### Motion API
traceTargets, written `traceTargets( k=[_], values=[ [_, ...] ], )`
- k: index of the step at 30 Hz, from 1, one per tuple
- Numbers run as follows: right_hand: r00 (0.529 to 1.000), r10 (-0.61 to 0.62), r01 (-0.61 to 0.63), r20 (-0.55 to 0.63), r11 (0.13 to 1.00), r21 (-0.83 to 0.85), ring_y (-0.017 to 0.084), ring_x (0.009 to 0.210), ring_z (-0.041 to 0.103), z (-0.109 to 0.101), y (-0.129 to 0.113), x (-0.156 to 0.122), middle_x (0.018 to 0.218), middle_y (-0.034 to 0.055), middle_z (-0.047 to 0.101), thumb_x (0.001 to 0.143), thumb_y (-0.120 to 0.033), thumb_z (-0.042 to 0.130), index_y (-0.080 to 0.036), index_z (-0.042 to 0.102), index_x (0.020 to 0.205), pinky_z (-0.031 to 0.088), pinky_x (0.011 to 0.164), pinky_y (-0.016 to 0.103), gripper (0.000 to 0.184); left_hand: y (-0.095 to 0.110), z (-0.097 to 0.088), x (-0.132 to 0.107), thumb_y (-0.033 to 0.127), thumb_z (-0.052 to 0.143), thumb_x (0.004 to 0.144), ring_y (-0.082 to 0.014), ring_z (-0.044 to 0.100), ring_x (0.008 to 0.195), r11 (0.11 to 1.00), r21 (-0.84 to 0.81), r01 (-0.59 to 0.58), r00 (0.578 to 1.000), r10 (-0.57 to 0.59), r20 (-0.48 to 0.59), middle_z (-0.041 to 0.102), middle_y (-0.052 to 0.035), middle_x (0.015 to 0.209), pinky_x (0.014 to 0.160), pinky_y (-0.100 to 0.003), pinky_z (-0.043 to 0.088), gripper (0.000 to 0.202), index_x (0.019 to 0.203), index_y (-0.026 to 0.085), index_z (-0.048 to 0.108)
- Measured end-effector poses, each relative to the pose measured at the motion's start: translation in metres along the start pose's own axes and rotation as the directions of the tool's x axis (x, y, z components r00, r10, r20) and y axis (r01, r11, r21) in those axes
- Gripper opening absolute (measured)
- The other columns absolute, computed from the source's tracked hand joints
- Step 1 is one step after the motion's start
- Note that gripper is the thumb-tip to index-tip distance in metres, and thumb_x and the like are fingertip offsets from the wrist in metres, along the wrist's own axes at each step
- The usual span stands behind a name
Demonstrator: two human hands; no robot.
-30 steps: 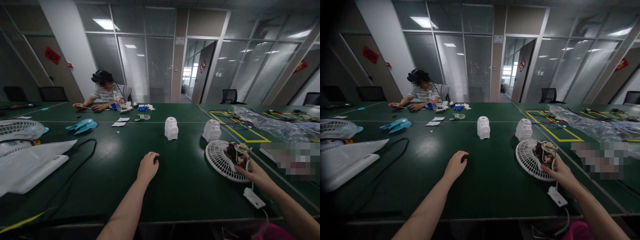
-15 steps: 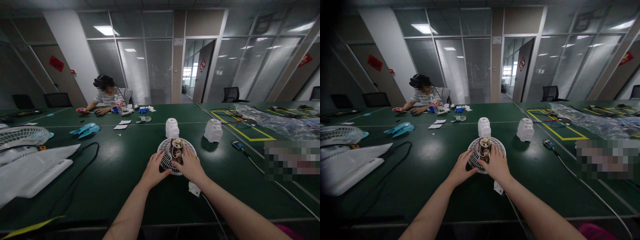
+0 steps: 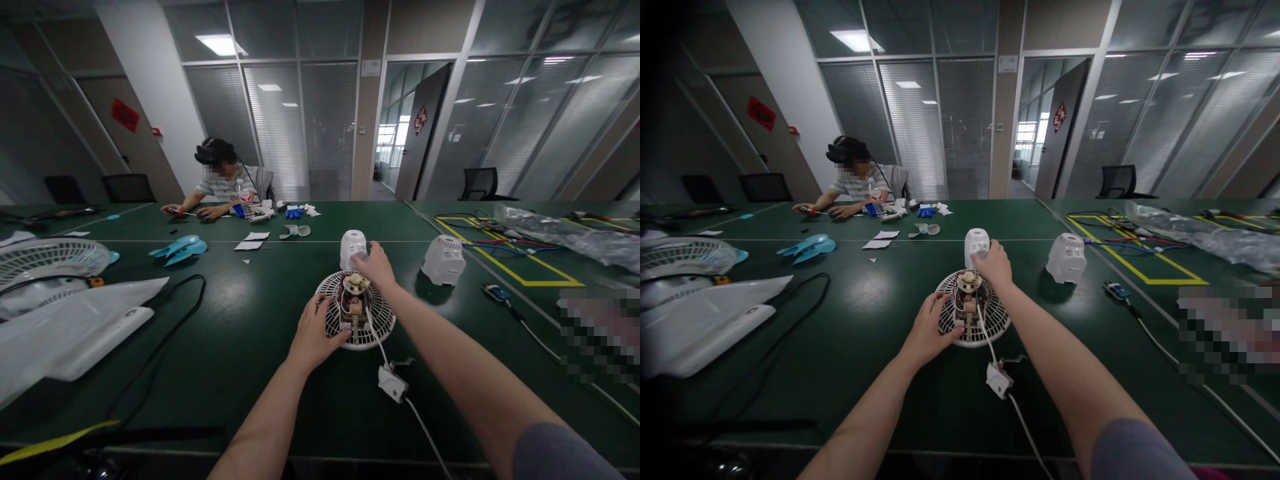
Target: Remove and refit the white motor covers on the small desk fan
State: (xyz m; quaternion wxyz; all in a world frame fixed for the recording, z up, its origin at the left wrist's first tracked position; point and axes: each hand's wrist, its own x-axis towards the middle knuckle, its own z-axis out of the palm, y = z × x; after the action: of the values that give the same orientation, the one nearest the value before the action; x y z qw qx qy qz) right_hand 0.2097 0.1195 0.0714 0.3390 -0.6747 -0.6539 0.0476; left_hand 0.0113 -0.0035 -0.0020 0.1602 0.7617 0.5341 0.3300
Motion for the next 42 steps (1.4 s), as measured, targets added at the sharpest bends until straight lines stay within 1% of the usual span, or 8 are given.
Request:
traceTargets(
  k=[3,11,18,23,27,31,36,42],
  values=[
    [0.996,0.086,-0.085,0.018,0.996,-0.032,0.034,0.112,0.055,0.023,-0.006,0.019,0.125,0.0249,0.052,0.072,-0.06,0.063,-0.005,0.034,0.134,0.044,0.089,0.041,0.088,-0.001,0.001,0.001,0.05,0.07,0.071,-0.0325,0.032,0.136,1.0,0.01,-0.007,1.0,0.007,-0.004,0.032,-0.0109,0.145,0.11,-0.049,0.031,0.079,0.14,0.026,0.039],
    [0.989,0.144,-0.141,0.026,0.986,-0.086,0.033,0.106,0.06,0.043,-0.002,0.024,0.116,0.0194,0.055,0.075,-0.054,0.062,-0.013,0.044,0.118,0.046,0.086,0.041,0.062,-0.003,0.001,0.003,0.051,0.07,0.071,-0.033,0.032,0.135,1.0,0.015,-0.015,1.0,0.015,-0.022,0.033,-0.0104,0.144,0.109,-0.051,0.033,0.078,0.138,0.027,0.041],
    [0.99,0.128,-0.129,-0.051,0.992,-0.014,0.032,0.106,0.061,0.038,-0.01,0.018,0.119,0.0186,0.056,0.076,-0.057,0.061,-0.014,0.045,0.118,0.045,0.087,0.041,0.062,-0.004,0.0,0.003,0.052,0.071,0.069,-0.0332,0.033,0.134,1.0,-0.003,-0.016,0.999,0.016,-0.041,0.035,-0.0109,0.142,0.109,-0.051,0.033,0.077,0.136,0.026,0.043],
    [0.977,0.096,-0.068,-0.19,0.986,0.15,0.027,0.111,0.058,0.009,-0.008,0.011,0.124,0.0169,0.058,0.082,-0.062,0.049,-0.015,0.041,0.126,0.045,0.089,0.038,0.065,-0.003,-0.001,0.001,0.053,0.07,0.07,-0.0336,0.034,0.134,1.0,0.0,-0.021,0.999,0.021,-0.048,0.036,-0.0118,0.141,0.108,-0.051,0.034,0.075,0.135,0.026,0.045],
    [0.949,0.061,0.023,-0.309,0.966,0.259,0.024,0.108,0.059,-0.026,-0.003,-0.015,0.124,0.0161,0.059,0.085,-0.061,0.044,-0.014,0.034,0.134,0.047,0.088,0.036,0.068,-0.001,-0.003,0.0,0.055,0.068,0.071,-0.0338,0.034,0.132,1.0,0.008,-0.014,0.998,0.015,-0.056,0.037,-0.0118,0.14,0.106,-0.052,0.037,0.072,0.134,0.026,0.046],
    [0.918,-0.08,0.201,-0.388,0.937,0.284,0.026,0.1,0.062,-0.054,-0.008,-0.069,0.123,0.0161,0.059,0.083,-0.056,0.054,-0.017,0.027,0.144,0.05,0.08,0.039,0.077,0.001,-0.005,0.001,0.056,0.069,0.071,-0.0328,0.037,0.129,0.999,0.034,-0.029,0.996,0.032,-0.08,0.041,-0.0111,0.136,0.105,-0.051,0.038,0.07,0.131,0.025,0.049],
    [0.943,-0.228,0.22,-0.244,0.974,-0.059,0.034,0.102,0.06,-0.064,-0.022,-0.132,0.121,0.0199,0.059,0.081,-0.056,0.058,-0.016,0.011,0.152,0.048,0.082,0.048,0.094,0.002,-0.007,0.0,0.056,0.07,0.07,-0.0308,0.041,0.124,0.997,0.054,-0.059,0.994,0.064,-0.093,0.045,-0.0096,0.13,0.104,-0.049,0.039,0.069,0.129,0.026,0.052],
    [0.955,-0.274,0.246,-0.11,0.945,-0.217,0.033,0.098,0.062,-0.049,-0.024,-0.15,0.117,0.0182,0.063,0.085,-0.059,0.05,-0.016,0.018,0.151,0.047,0.082,0.047,0.086,0.003,-0.006,-0.004,0.054,0.07,0.072,-0.0309,0.04,0.125,0.996,0.061,-0.064,0.993,0.069,-0.095,0.045,-0.0098,0.131,0.103,-0.049,0.041,0.067,0.13,0.026,0.05]
  ],
)
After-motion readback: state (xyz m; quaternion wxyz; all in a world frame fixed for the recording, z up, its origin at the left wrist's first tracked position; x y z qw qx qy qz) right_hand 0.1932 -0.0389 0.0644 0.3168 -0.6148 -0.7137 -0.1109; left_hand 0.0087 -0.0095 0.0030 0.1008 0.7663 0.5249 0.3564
